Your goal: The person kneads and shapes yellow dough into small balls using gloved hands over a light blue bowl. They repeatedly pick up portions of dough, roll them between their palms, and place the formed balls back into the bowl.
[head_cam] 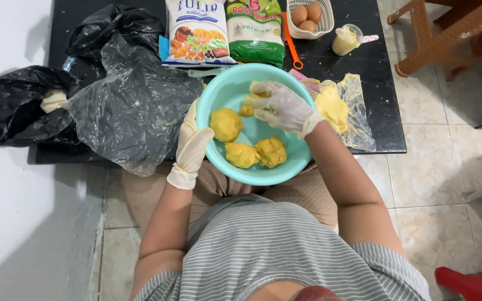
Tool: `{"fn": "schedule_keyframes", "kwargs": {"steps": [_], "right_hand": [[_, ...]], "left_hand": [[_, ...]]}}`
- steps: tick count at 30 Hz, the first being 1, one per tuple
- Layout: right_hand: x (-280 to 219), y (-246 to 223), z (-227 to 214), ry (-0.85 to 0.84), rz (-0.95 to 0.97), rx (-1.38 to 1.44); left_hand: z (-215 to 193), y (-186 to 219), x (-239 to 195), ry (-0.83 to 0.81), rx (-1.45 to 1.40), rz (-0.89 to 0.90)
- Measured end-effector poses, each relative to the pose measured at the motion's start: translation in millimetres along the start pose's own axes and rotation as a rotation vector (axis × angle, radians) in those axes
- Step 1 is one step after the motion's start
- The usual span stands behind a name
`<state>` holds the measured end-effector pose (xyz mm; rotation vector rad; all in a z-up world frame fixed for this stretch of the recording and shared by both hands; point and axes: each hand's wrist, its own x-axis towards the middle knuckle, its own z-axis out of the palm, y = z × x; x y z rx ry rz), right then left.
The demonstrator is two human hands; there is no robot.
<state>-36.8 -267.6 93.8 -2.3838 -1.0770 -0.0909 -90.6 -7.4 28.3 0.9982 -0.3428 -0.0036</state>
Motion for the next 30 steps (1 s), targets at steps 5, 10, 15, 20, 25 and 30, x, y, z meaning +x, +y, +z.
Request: {"fn": "schedule_keyframes", "kwargs": {"steps": [5,10,15,20,25,30], "right_hand": [[-57,40,7,-0.087,0.073,-0.05],[-57,44,4,0.026,0.026,0.049],[-24,34,13,-0.329,0.266,-0.105],[0,43,50,-0.519,0.367,-0.286],[8,70,78,-0.598,0.439,-0.382],[31,64,75,-0.631,0.397,-0.419]], "left_hand": [[8,11,3,-0.016,-0.007,-0.023],[4,7,4,-0.02,0.014,-0.034],[14,22,8,-0.039,-0.036,-0.05],[2,11,6,0.005,-0.066,-0.07],[-7,5,5,0.026,-0.024,-0.156],[1,25,12,-0.002,0.117,-0.237]]}}
